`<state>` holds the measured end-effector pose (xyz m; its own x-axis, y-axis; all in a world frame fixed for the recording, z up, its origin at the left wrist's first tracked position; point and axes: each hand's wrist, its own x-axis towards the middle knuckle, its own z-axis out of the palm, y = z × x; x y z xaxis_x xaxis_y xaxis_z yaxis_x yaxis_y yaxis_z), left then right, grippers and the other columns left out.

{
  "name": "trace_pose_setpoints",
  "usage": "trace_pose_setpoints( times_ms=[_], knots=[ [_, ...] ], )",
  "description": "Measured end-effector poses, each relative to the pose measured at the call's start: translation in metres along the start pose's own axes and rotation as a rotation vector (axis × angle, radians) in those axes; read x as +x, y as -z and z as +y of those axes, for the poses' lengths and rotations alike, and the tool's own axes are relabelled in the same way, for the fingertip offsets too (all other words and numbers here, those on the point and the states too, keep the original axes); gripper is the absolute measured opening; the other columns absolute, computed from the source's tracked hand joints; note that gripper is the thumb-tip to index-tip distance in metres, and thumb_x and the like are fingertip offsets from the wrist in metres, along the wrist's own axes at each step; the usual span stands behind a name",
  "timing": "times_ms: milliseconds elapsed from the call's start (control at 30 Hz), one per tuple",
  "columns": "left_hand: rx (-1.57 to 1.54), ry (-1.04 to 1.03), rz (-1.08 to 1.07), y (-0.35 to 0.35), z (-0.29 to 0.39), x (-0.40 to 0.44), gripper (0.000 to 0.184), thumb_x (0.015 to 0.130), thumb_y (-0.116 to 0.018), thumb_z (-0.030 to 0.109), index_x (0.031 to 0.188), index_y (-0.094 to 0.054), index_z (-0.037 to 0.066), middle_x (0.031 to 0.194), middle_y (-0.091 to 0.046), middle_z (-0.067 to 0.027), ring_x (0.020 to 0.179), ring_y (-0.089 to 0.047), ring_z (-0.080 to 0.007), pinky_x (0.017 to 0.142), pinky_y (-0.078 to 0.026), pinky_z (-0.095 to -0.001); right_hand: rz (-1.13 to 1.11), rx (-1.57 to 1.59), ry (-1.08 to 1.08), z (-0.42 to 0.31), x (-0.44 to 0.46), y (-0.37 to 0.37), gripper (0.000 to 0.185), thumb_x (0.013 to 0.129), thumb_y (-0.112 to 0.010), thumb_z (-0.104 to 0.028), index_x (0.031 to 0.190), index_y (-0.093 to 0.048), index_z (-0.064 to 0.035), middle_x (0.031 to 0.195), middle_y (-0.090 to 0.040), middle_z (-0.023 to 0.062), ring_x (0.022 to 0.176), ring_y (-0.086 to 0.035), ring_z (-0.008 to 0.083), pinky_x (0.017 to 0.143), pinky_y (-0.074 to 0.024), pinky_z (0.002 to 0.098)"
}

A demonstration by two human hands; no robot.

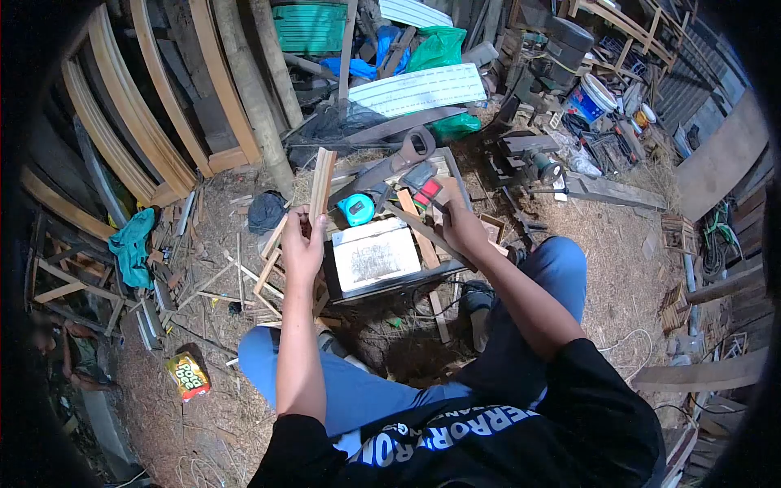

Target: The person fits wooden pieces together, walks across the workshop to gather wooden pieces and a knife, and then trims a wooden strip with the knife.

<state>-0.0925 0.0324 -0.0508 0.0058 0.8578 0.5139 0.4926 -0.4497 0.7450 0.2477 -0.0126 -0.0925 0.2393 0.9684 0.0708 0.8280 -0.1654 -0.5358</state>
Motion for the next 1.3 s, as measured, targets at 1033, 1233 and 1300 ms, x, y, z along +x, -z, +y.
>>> trace_pose_setpoints(
  times_ms=[1033,1233,1300],
  knots=[
    [-0.082,0.135,0.036,0.034,-0.003,-0.005,0.037,0.091,-0.074,0.010,0.110,-0.042,0.005,0.097,-0.053,-0.0096,0.092,-0.055,-0.0217,0.088,-0.048,-0.0378,-0.086,-0.280,0.427,-0.073,0.072,-0.013,0.022,0.089,-0.061,-0.019,0.097,-0.068,-0.0004,0.093,-0.072,0.0279,0.091,-0.069,0.0462,0.082,-0.0537,0.0552],
    [-0.120,0.119,-0.099,0.047,-0.008,-0.012,0.045,0.087,-0.073,0.009,0.113,-0.036,0.008,0.099,-0.047,-0.0089,0.095,-0.053,-0.0209,0.090,-0.047,-0.0377,-0.118,-0.285,0.407,-0.066,0.051,0.001,0.036,0.093,-0.068,-0.034,0.106,-0.070,-0.0001,0.092,-0.073,0.0260,0.092,-0.072,0.0447,0.082,-0.0560,0.0550],
    [-0.209,0.132,-0.159,0.050,-0.005,-0.015,0.047,0.085,-0.073,0.009,0.113,-0.035,0.008,0.099,-0.044,-0.0088,0.094,-0.050,-0.0204,0.090,-0.046,-0.0366,-0.137,-0.227,0.396,-0.061,0.047,0.002,0.035,0.093,-0.069,-0.034,0.101,-0.070,0.0002,0.089,-0.073,0.0265,0.088,-0.072,0.0443,0.081,-0.0561,0.0540]
  ],
)
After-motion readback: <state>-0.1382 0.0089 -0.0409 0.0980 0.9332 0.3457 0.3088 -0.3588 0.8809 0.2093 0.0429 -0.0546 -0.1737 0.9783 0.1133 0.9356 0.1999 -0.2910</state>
